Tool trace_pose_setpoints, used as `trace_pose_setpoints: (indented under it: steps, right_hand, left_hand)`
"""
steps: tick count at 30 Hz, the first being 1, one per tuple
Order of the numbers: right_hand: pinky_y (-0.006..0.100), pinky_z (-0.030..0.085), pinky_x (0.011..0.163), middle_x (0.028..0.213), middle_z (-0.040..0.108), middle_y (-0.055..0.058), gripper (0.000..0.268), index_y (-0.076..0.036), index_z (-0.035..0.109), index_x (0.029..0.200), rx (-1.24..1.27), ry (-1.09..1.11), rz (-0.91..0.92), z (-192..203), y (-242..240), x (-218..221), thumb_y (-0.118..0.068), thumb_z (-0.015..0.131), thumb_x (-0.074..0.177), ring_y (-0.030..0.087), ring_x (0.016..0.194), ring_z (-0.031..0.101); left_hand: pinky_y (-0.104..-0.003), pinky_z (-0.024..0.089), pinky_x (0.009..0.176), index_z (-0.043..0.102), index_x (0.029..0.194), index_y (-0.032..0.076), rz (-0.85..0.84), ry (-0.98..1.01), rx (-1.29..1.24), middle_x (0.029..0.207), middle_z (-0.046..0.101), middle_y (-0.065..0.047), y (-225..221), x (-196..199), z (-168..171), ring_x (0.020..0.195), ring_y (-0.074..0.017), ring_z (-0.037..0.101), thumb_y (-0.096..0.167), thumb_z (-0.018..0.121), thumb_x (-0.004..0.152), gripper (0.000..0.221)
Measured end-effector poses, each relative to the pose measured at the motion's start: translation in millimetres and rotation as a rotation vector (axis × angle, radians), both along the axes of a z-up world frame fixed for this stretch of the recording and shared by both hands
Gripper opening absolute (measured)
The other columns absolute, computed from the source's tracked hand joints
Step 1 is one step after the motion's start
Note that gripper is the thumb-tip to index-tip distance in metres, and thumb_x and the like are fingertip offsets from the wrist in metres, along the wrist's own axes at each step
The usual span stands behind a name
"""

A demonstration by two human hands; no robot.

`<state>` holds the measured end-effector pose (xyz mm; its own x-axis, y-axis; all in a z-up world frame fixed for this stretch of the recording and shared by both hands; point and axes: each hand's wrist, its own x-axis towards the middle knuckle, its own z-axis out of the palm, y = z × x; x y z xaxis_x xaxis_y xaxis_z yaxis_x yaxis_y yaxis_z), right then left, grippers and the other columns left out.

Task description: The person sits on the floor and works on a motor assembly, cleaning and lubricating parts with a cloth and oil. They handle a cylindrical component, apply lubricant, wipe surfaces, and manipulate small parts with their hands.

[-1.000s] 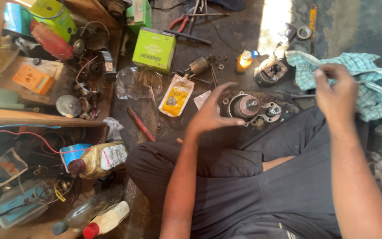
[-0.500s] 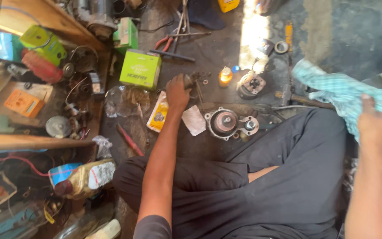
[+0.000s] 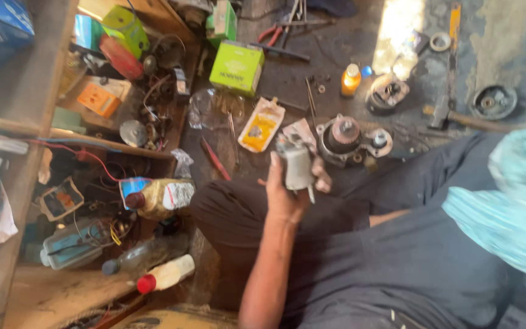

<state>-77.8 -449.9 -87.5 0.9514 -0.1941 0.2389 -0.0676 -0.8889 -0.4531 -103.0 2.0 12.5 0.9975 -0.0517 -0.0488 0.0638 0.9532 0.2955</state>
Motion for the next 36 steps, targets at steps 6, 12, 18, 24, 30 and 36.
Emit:
trace_pose_setpoints:
  steps: [6, 12, 18, 24, 30, 36]
  right_hand:
    - [0.056, 0.051, 0.086, 0.086, 0.072, 0.013, 0.011, -0.007, 0.074, 0.093, 0.113, -0.057, 0.782, 76.3, 129.1, -104.9, -0.012, 0.066, 0.086, 0.039, 0.086, 0.067]
    - [0.051, 0.049, 0.103, 0.125, 0.065, 0.027, 0.035, 0.001, 0.061, 0.128, 0.472, -0.052, 0.358, 106.5, 199.4, -68.9, -0.009, 0.06, 0.095, 0.046, 0.119, 0.063]
    - [0.052, 0.048, 0.089, 0.124, 0.052, 0.04, 0.041, 0.007, 0.057, 0.124, 0.254, -0.367, 0.392, 126.1, 210.8, -87.4, -0.011, 0.061, 0.088, 0.055, 0.113, 0.055]
    - [0.046, 0.052, 0.083, 0.099, 0.068, 0.024, 0.025, 0.004, 0.063, 0.114, 0.403, 0.06, 0.188, 93.9, 196.4, -55.9, -0.019, 0.066, 0.105, 0.044, 0.095, 0.069]
    - [0.047, 0.052, 0.074, 0.095, 0.069, 0.019, 0.031, 0.004, 0.065, 0.114, 1.048, 0.332, 0.087, 105.2, 177.2, -48.6, -0.023, 0.065, 0.098, 0.045, 0.083, 0.068]
    - [0.048, 0.048, 0.094, 0.118, 0.063, 0.032, 0.052, 0.016, 0.056, 0.129, 0.384, -0.088, 0.526, 89.2, 223.9, -88.6, -0.015, 0.07, 0.09, 0.043, 0.111, 0.06]
  left_hand:
    - [-0.033, 0.046, 0.109, 0.052, 0.149, 0.011, -0.078, 0.351, 0.39, 0.14, 0.062, -0.004, -96.4, -53.1, -32.4, 0.123, -0.0117, 0.063, 0.053, 0.046, 0.104, 0.062]
    - [-0.032, 0.047, 0.102, 0.054, 0.145, -0.005, -0.333, 0.165, 0.537, 0.132, 0.062, -0.013, -144.2, -65.2, -86.2, 0.115, -0.018, 0.059, 0.047, 0.043, 0.115, 0.062]
    - [-0.027, 0.049, 0.103, 0.051, 0.145, 0.008, -0.361, 0.282, 0.165, 0.135, 0.062, -0.004, -158.0, -64.9, -109.5, 0.119, -0.0119, 0.06, 0.046, 0.042, 0.107, 0.054]
    - [-0.029, 0.048, 0.107, 0.052, 0.143, 0.011, -0.332, 0.226, 0.196, 0.138, 0.059, -0.004, -148.1, -72.4, -100.6, 0.124, -0.0126, 0.058, 0.043, 0.053, 0.104, 0.05]
    - [-0.04, 0.049, 0.108, 0.05, 0.141, 0.008, -0.273, 0.182, -0.097, 0.14, 0.06, -0.011, -121.9, -55.4, -85.0, 0.12, -0.0235, 0.059, 0.047, 0.056, 0.106, 0.053]
    - [-0.038, 0.046, 0.113, 0.047, 0.15, 0.003, -0.282, 0.137, 0.125, 0.141, 0.058, -0.009, -118.9, -56.7, -81.0, 0.128, -0.0203, 0.057, 0.036, 0.063, 0.105, 0.058]
